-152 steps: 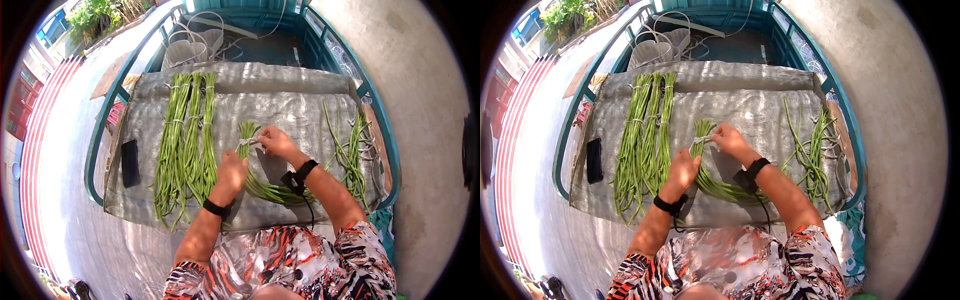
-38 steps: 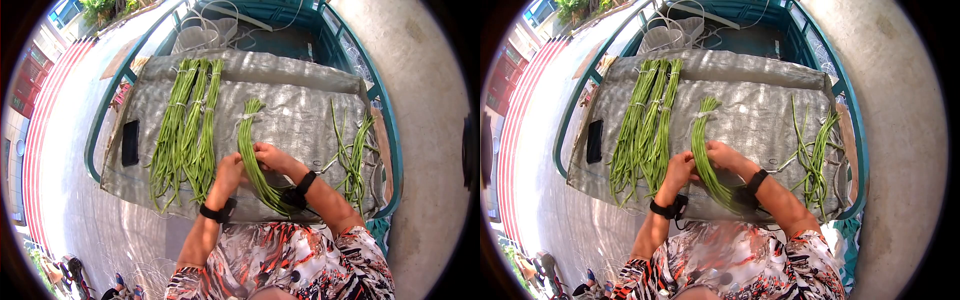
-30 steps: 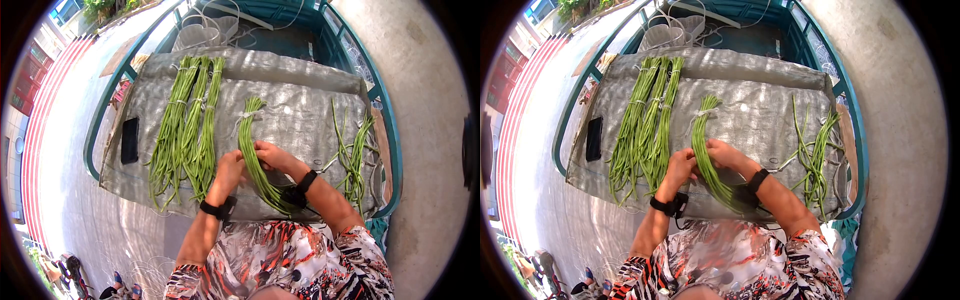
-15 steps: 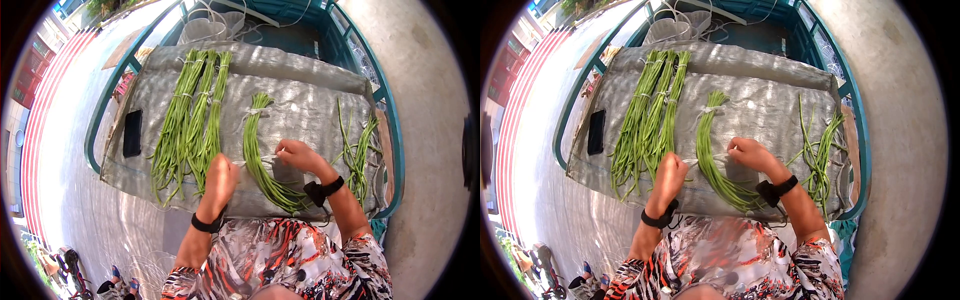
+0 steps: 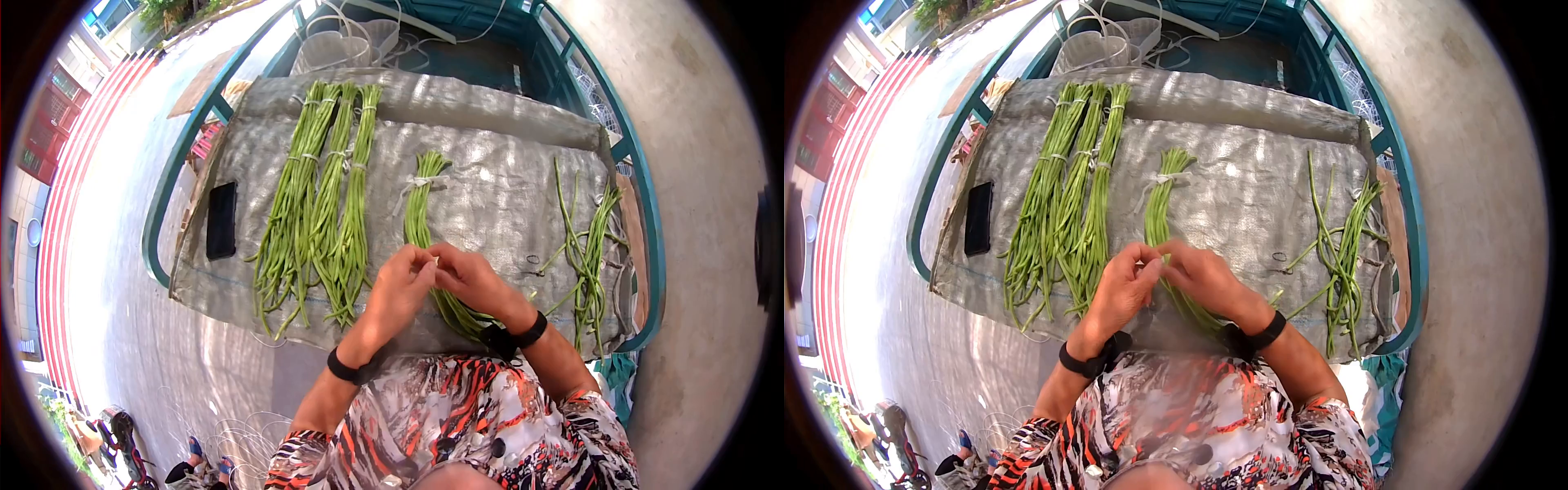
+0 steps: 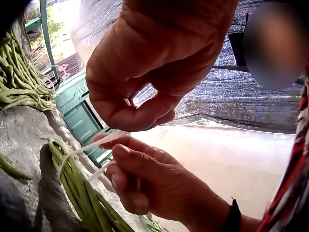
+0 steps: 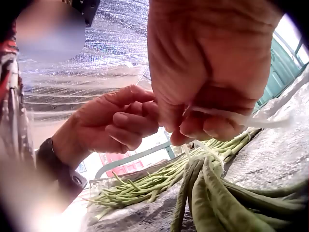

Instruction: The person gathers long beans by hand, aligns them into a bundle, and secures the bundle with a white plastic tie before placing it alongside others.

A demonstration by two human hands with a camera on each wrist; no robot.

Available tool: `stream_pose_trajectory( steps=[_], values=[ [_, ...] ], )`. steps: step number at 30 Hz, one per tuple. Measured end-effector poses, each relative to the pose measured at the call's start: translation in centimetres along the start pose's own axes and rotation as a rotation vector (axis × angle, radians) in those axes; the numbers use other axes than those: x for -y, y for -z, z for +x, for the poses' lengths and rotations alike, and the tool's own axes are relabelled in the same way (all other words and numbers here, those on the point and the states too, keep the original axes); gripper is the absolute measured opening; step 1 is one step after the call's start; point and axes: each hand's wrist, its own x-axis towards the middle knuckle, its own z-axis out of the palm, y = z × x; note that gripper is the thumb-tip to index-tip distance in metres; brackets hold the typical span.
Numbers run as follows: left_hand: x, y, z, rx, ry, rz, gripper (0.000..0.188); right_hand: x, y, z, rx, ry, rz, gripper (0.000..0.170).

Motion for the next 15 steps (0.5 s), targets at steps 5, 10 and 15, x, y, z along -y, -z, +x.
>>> stream_pose_trajectory(
  steps=[5, 10, 15],
  values=[
    [2.5, -0.3, 1.1, -0.184, -0.068, 0.143, 0.019, -0.7, 0.8, 0.6, -0.135, -0.183, 0.183, 0.018],
    [5.3, -0.6, 2.1, -0.115, -0.082, 0.220, 0.024, -0.5, 1.3, 1.2, -0.173, -0.337, 0.470, 0.017],
    [3.6, 1.0, 0.7, -0.221, -0.167, 0.752, 0.034, -0.8, 1.7, 0.7, -0.199, -0.358, 0.467, 0.017]
  ],
)
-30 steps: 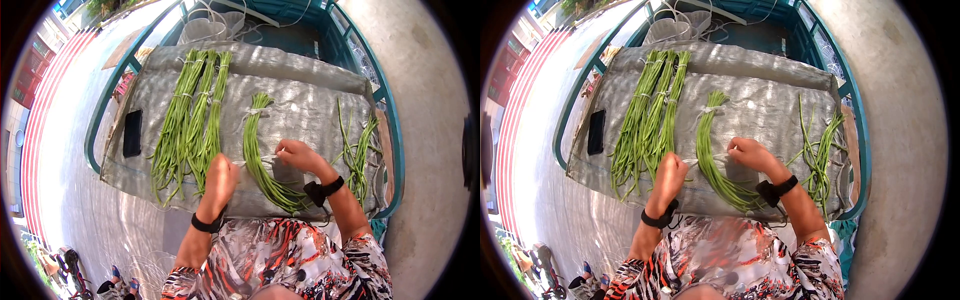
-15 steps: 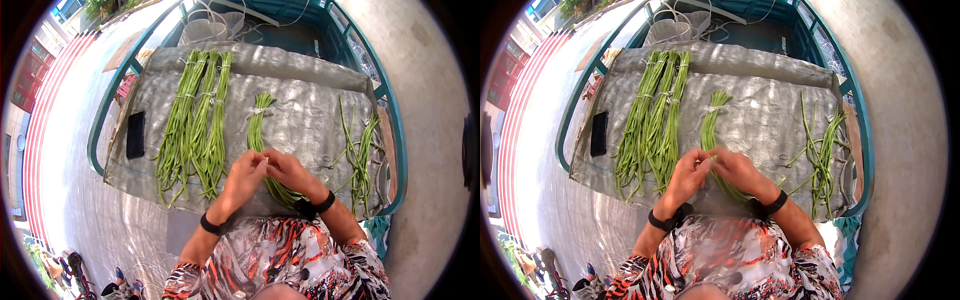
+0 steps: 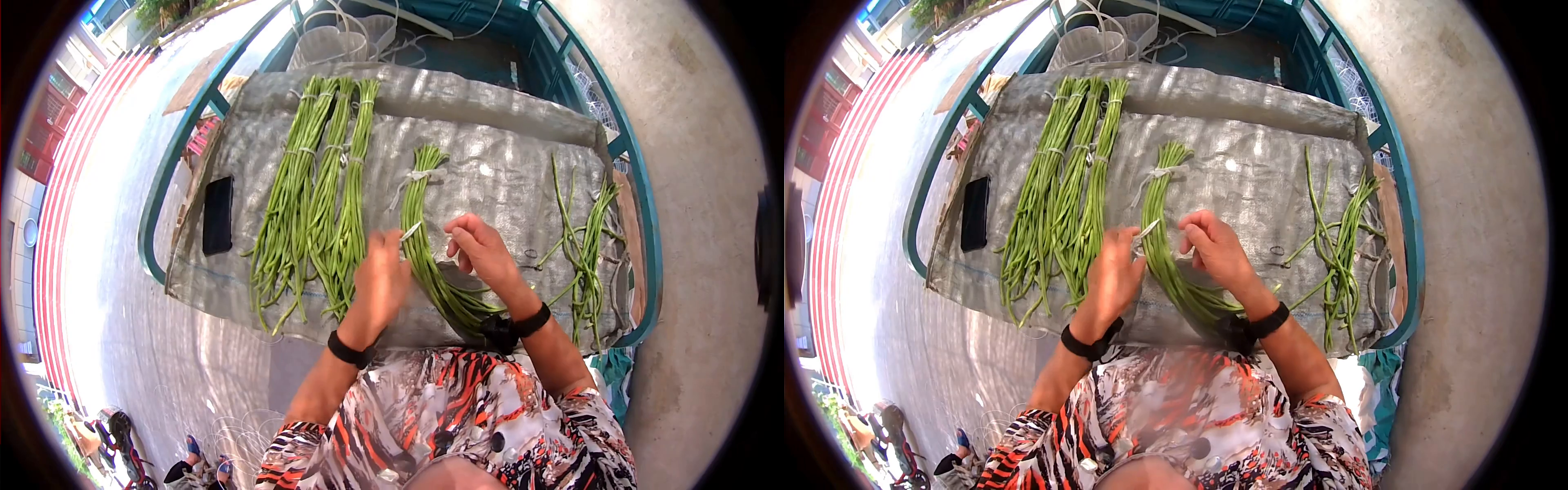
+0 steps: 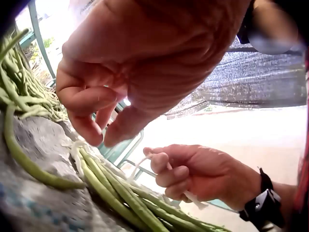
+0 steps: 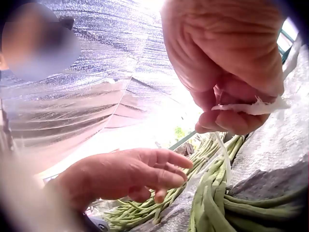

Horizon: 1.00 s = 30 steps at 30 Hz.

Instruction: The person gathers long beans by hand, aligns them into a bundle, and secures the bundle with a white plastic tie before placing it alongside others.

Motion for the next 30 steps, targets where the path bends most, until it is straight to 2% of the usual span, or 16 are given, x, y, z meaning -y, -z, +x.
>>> stream_pose_trajectory(
  steps=[1, 4, 7, 10, 13, 16, 19, 22, 23, 25, 26, 29, 30],
  values=[
    [0.1, 0.4, -0.2, 0.076, 0.010, 0.081, 0.036, 0.1, 0.0, -0.2, 0.007, -0.008, -0.006, 0.016],
    [0.4, 0.1, 0.3, 0.095, 0.092, 0.093, 0.032, 0.5, 0.4, -0.7, 0.018, -0.008, -0.053, 0.016],
    [2.5, -0.8, 0.7, 0.114, 0.010, 0.069, 0.015, 0.4, 0.9, -1.2, 0.015, 0.019, -0.052, 0.017],
    [3.1, -0.4, 0.8, 0.055, -0.056, -0.088, 0.008, 1.4, 1.2, -2.1, 0.009, 0.018, -0.120, 0.017],
    [2.9, -0.1, 1.1, 0.051, 0.096, -0.234, 0.007, 0.6, 1.5, -2.4, -0.036, 0.092, -0.207, 0.017],
    [0.1, 0.5, 1.2, -0.045, 0.356, -0.703, 0.014, 0.1, 1.3, -2.2, 0.022, 0.177, -0.485, 0.015],
    [-0.6, 0.4, 1.5, 0.127, 0.368, -0.828, 0.015, 0.2, -0.2, -1.9, -0.009, 0.211, -0.499, 0.016],
    [-0.7, -0.2, 1.9, 0.140, 0.036, -0.449, 0.013, 1.2, -1.8, -1.9, -0.051, 0.297, -0.480, 0.015],
    [-1.1, -0.3, 2.1, 0.139, -0.050, -0.453, 0.010, 1.2, -2.2, -1.8, -0.046, 0.344, -0.473, 0.015],
    [0.2, -1.4, 2.0, 0.256, -0.188, -0.311, 0.010, 1.3, -2.5, -1.5, -0.039, 0.434, -0.459, 0.015],
    [0.8, -2.1, 2.0, 0.315, -0.258, -0.240, 0.012, 1.4, -2.4, -1.4, -0.028, 0.404, -0.441, 0.015],
    [1.4, -3.1, 2.1, 0.314, -0.231, -0.372, 0.013, 2.1, -2.4, -1.4, -0.041, 0.294, -0.321, 0.015],
    [1.1, -2.9, 2.2, 0.251, -0.217, -0.366, 0.014, 3.1, -2.5, -1.7, -0.077, 0.249, -0.239, 0.015]
  ],
)
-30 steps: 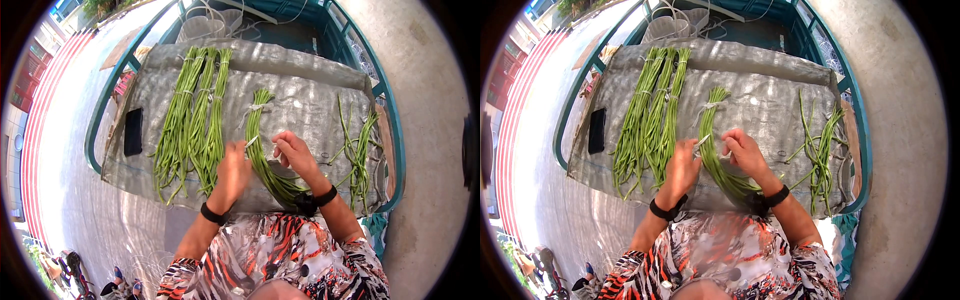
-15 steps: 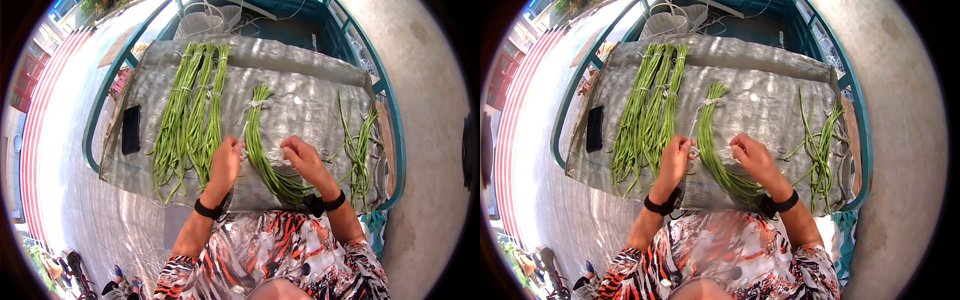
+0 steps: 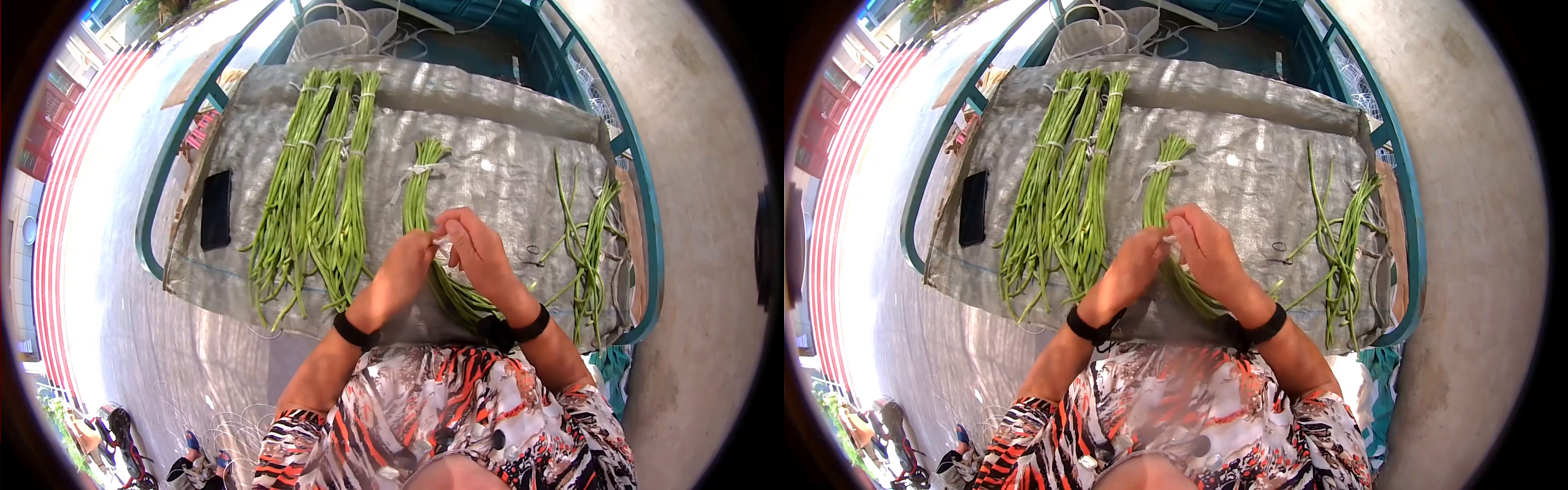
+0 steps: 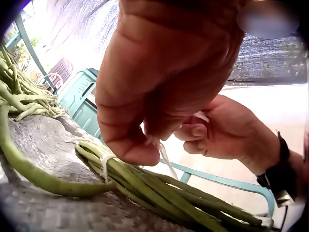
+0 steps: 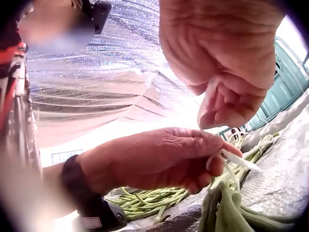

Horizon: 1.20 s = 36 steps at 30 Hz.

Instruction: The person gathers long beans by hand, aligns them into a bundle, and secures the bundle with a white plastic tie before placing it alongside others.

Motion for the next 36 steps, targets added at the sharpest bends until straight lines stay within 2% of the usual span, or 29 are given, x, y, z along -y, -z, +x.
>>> stream_pose_trajectory(
  steps=[1, 2, 4, 7, 10, 11, 13, 16, 20, 23, 25, 26, 28, 29, 31, 32, 34, 35, 36],
  values=[
    [-0.5, 0.2, 0.1, -0.064, 0.004, 0.012, 0.017, 0.6, 0.1, 0.0, -0.039, -0.053, 0.076, 0.015],
    [-1.0, 0.4, 0.1, -0.128, 0.007, 0.024, 0.020, -0.5, 0.0, 0.2, -0.025, 0.059, -0.047, 0.016],
    [-1.7, 1.0, 0.2, -0.110, 0.132, -0.093, 0.013, -3.7, -0.2, 0.8, 0.002, 0.283, -0.293, 0.019],
    [-1.4, 1.3, 0.3, -0.102, 0.282, -0.193, 0.011, -4.6, 0.0, 1.2, 0.132, 0.150, -0.349, 0.024],
    [-0.4, 1.2, 0.2, -0.135, 0.355, -0.424, 0.012, -3.2, 0.1, 1.3, 0.091, -0.109, -0.441, 0.025],
    [-0.2, 1.2, 0.1, -0.150, 0.371, -0.530, 0.012, -3.3, -0.1, 1.3, 0.061, -0.072, -0.365, 0.024],
    [-0.4, 1.7, 0.3, -0.110, 0.403, -0.479, 0.012, -3.5, -0.5, 1.4, -0.001, 0.008, -0.215, 0.023],
    [0.0, 1.6, 0.3, -0.091, 0.383, -0.460, 0.013, -3.7, -0.5, 1.7, 0.192, -0.013, -0.169, 0.022],
    [0.1, 1.7, 0.1, -0.113, 0.383, -0.497, 0.015, -3.5, 0.0, 2.2, 0.147, -0.039, -0.342, 0.017],
    [1.5, 2.0, -0.2, -0.003, 0.378, -0.243, 0.015, -3.5, 0.3, 2.3, 0.018, -0.004, -0.382, 0.015],
    [1.1, 2.5, -0.1, 0.025, 0.526, -0.495, 0.016, -4.1, 0.5, 2.3, -0.088, -0.026, -0.342, 0.014],
    [0.9, 2.7, -0.1, 0.039, 0.598, -0.621, 0.016, -4.0, 0.6, 2.1, -0.062, -0.034, -0.326, 0.014],
    [1.3, 2.8, -0.2, -0.017, 0.634, -0.710, 0.015, -3.3, 0.8, 0.8, -0.007, -0.051, -0.295, 0.014],
    [1.5, 2.8, -0.3, -0.048, 0.652, -0.755, 0.015, -2.7, 1.0, 0.0, 0.091, -0.057, -0.307, 0.014],
    [1.3, 3.1, -0.4, -0.021, 0.634, -0.742, 0.015, -1.5, 1.3, -1.3, 0.282, -0.067, -0.328, 0.013],
    [1.2, 3.2, -0.5, -0.004, 0.624, -0.735, 0.015, -1.6, 1.2, -1.5, 0.309, -0.008, -0.392, 0.013],
    [2.0, 2.9, -0.9, 0.017, 0.469, -0.743, 0.013, -2.0, 1.1, -1.7, 0.360, 0.110, -0.522, 0.012],
    [2.3, 2.7, -1.0, 0.027, 0.391, -0.745, 0.013, -3.1, 1.1, -1.5, 0.320, 0.141, -0.554, 0.016],
    [2.3, 2.5, -0.9, -0.011, 0.265, -0.508, 0.012, -3.5, 1.0, -1.0, 0.233, 0.119, -0.470, 0.017]
  ],
)
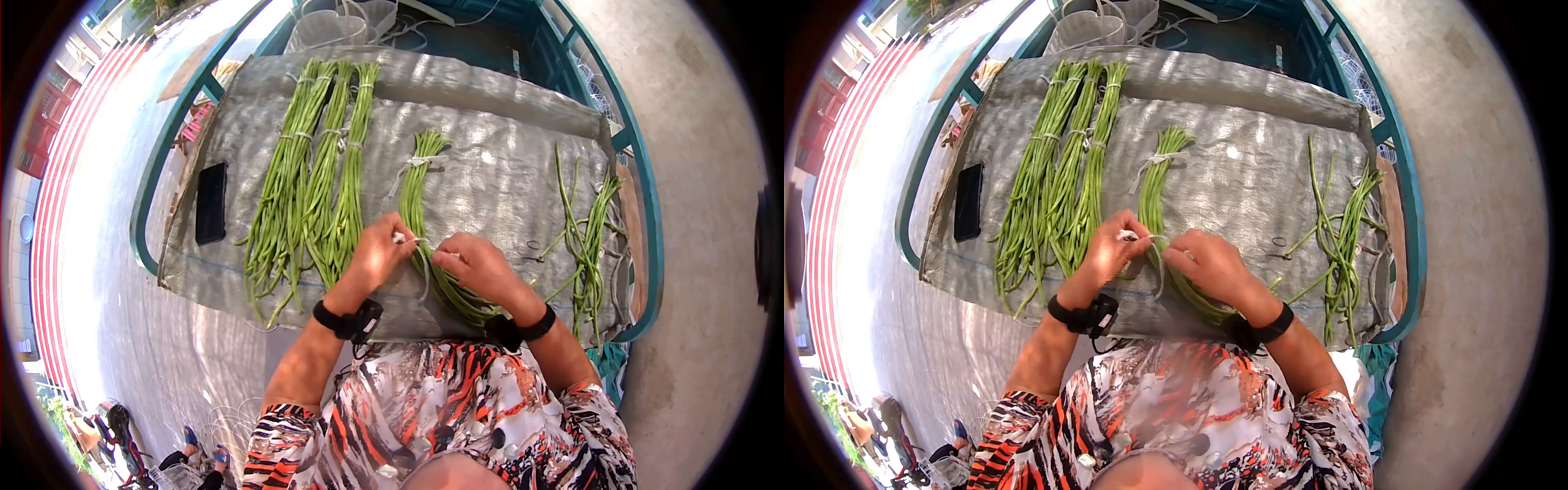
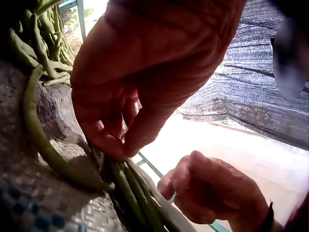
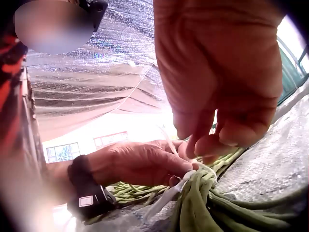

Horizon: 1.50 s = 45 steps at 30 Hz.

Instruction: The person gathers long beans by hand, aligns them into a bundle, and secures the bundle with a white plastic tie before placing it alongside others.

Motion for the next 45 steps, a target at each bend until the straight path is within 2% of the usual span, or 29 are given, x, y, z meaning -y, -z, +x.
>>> stream_pose_trajectory(
  steps=[2, 3, 6, 7, 8, 10, 13, 16, 19, 22, 25, 28, 31, 34, 37, 40, 41, 43, 44, 45],
  values=[
    [-0.1, -0.4, 0.3, -0.067, -0.272, 0.469, 0.011, -0.1, -0.4, 1.8, -0.173, -0.064, 0.170, 0.017],
    [-1.3, -0.5, 0.1, -0.081, -0.265, 0.499, 0.018, 0.4, -0.1, 2.6, -0.167, -0.100, 0.154, 0.016],
    [-4.1, -0.9, 0.1, 0.043, -0.509, 0.535, 0.022, -1.0, -1.6, 4.5, -0.129, 0.015, 0.288, 0.015],
    [-4.0, -1.5, 0.2, -0.014, -0.612, 0.602, 0.028, -1.6, -1.8, 4.9, -0.047, 0.019, 0.284, 0.016],
    [-4.1, -1.6, 0.3, 0.001, -0.636, 0.669, 0.028, -2.2, -2.0, 5.3, 0.035, 0.024, 0.279, 0.017],
    [-4.5, -1.5, 0.5, 0.028, -0.680, 0.800, 0.029, -2.5, -2.0, 5.6, 0.067, 0.088, 0.210, 0.018],
    [-4.5, -1.4, 0.2, 0.035, -0.595, 0.799, 0.019, -2.3, -2.1, 5.4, 0.064, -0.133, 0.397, 0.017],
    [-4.2, -1.2, -0.1, 0.025, -0.439, 0.799, 0.017, -1.8, -1.7, 5.3, 0.058, -0.087, 0.367, 0.016],
    [-3.6, -1.6, -0.3, -0.112, -0.436, 0.709, 0.015, -2.1, -2.0, 5.5, -0.075, 0.172, 0.016, 0.014],
    [-3.1, -1.2, -0.6, -0.098, -0.384, 0.740, 0.008, -0.5, -1.9, 4.7, -0.217, 0.211, -0.126, 0.010],
    [-2.8, -1.7, -1.1, -0.148, -0.354, 0.706, 0.008, -0.9, -2.2, 4.8, -0.269, 0.180, -0.383, 0.007],
    [-3.0, -2.2, -1.9, -0.076, -0.282, 0.619, 0.008, -1.4, -2.3, 5.2, -0.301, 0.116, -0.444, 0.005],
    [-2.4, -2.4, -2.3, -0.070, -0.284, 0.609, 0.004, -2.6, -3.6, 5.5, -0.211, 0.037, -0.518, 0.007],
    [-2.7, -2.4, -3.3, 0.016, -0.174, 0.592, 0.015, -2.8, -2.6, 5.3, -0.226, -0.007, -0.247, 0.012],
    [-2.9, -2.2, -4.2, -0.040, -0.073, 0.808, 0.023, -2.5, -0.8, 5.7, -0.065, -0.141, 0.014, 0.017],
    [-1.8, -1.7, -3.5, -0.031, -0.253, 0.793, 0.029, -1.4, 0.6, 7.5, -0.190, -0.378, 0.208, 0.019],
    [-2.0, -1.8, -3.4, -0.029, -0.219, 0.768, 0.032, -3.7, -0.2, 8.6, -0.332, -0.202, 0.059, 0.022],
    [-2.6, -2.3, -3.1, -0.023, -0.154, 0.717, 0.041, -4.3, -0.3, 10.6, -0.365, -0.242, 0.074, 0.026],
    [-2.2, -2.6, -2.7, -0.069, -0.067, 0.606, 0.047, -4.4, -0.2, 11.4, -0.381, -0.264, 0.083, 0.029],
    [-1.3, -2.8, -2.0, -0.113, 0.018, 0.496, 0.053, -2.8, 0.6, 12.0, -0.247, -0.398, 0.204, 0.042]
  ],
)
